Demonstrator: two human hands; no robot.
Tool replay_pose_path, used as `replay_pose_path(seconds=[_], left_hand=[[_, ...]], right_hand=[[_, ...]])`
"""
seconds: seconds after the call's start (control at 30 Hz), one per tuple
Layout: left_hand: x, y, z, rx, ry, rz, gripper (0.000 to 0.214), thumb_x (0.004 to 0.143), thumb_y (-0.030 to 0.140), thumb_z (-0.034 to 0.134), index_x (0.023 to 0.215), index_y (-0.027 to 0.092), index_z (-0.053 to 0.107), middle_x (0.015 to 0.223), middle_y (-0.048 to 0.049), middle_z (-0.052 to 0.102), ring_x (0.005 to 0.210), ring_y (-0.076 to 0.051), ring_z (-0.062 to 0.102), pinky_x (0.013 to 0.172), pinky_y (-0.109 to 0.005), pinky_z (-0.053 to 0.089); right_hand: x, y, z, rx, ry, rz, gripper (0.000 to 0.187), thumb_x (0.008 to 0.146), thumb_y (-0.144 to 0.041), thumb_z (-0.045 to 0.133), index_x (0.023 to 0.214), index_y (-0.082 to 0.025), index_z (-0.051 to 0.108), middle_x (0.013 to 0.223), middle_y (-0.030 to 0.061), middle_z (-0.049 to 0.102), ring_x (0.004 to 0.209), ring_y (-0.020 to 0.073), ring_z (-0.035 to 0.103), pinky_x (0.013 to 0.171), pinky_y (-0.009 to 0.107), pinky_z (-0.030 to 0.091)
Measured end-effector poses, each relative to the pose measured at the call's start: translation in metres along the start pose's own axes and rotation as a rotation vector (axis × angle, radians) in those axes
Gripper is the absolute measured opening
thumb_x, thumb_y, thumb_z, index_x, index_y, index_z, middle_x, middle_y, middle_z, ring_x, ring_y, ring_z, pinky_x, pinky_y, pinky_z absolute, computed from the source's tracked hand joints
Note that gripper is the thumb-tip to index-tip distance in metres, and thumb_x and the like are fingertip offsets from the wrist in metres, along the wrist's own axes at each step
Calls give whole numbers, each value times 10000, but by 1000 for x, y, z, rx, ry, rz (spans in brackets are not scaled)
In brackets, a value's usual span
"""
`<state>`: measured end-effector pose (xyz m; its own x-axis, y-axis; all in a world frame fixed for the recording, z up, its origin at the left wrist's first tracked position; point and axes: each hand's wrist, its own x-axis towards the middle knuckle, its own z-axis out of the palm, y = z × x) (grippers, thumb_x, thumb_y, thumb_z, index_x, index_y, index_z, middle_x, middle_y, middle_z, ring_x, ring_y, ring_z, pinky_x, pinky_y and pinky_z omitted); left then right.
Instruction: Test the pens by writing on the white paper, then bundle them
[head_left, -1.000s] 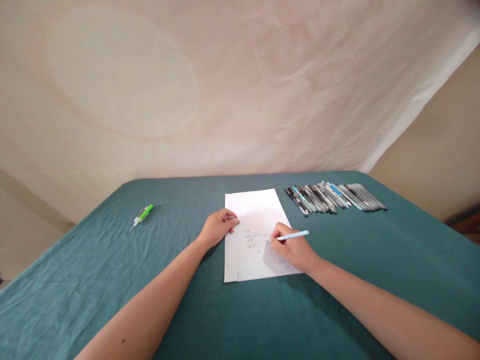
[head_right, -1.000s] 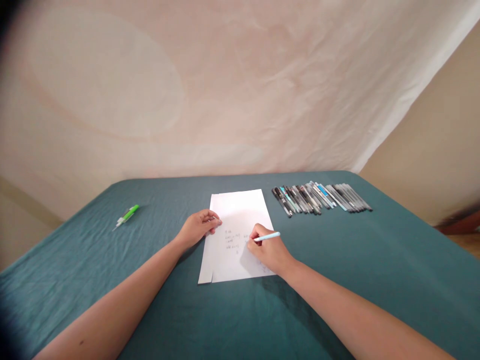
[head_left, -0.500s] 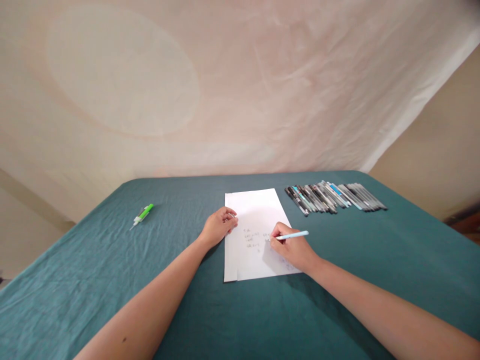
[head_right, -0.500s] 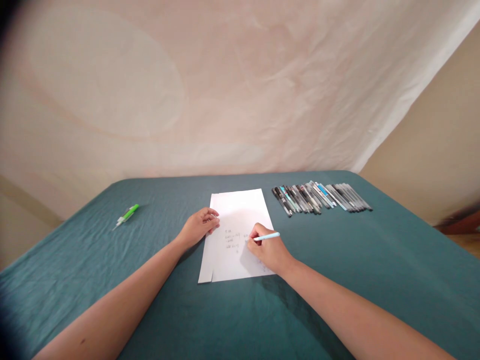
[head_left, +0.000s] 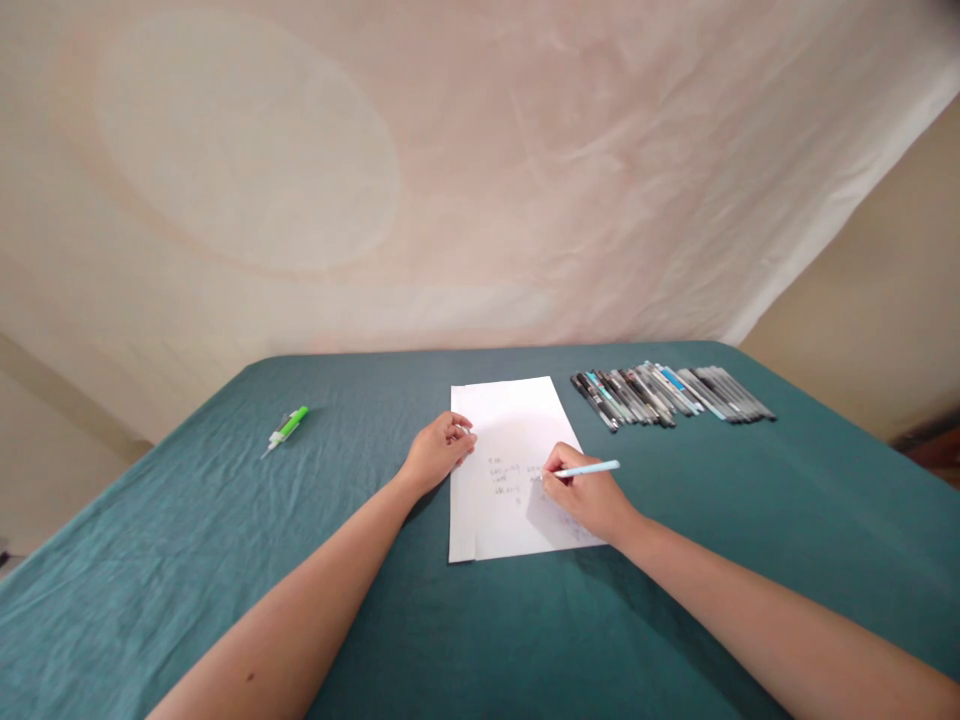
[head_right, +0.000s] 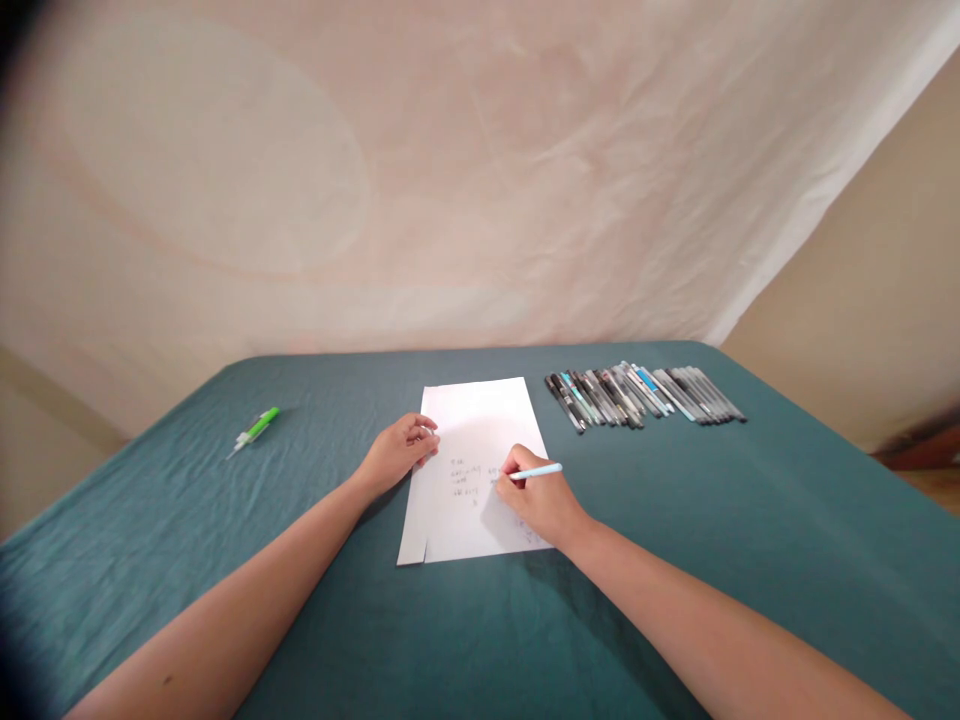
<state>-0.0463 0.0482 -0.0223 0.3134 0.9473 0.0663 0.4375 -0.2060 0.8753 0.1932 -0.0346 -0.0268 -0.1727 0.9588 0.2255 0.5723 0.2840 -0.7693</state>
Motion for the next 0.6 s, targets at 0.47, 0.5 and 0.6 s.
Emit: replay_pose_path(seconds=[0.47, 0.5, 0.6], left_hand=[[-1, 2, 1, -9, 1, -4, 210, 784, 322, 543, 941, 185, 519, 663, 22, 604, 492, -99, 521, 475, -202, 391], [-1, 3, 0, -9, -1, -1, 206, 785, 323, 542, 937, 186, 519, 661, 23, 604, 494, -100, 522, 474, -203, 391], [-1, 3, 0, -7, -8, 9, 202, 789, 324, 540, 937, 189, 519, 661, 26, 604, 496, -102, 525, 476, -204, 392]], right_hand=[[-1, -2, 0, 6, -12, -10, 50, 752, -162, 501, 714, -191, 489, 614, -42, 514, 559, 103, 462, 526, 220, 330], [-1, -2, 0, 8, -11, -10, 51, 753, -163, 502, 713, -191, 488, 614, -43, 513, 558, 103, 462, 524, 219, 329], [-2, -2, 0, 16, -10, -9, 53, 754, -164, 503, 711, -190, 486, 617, -42, 511, 562, 102, 464, 526, 218, 331]])
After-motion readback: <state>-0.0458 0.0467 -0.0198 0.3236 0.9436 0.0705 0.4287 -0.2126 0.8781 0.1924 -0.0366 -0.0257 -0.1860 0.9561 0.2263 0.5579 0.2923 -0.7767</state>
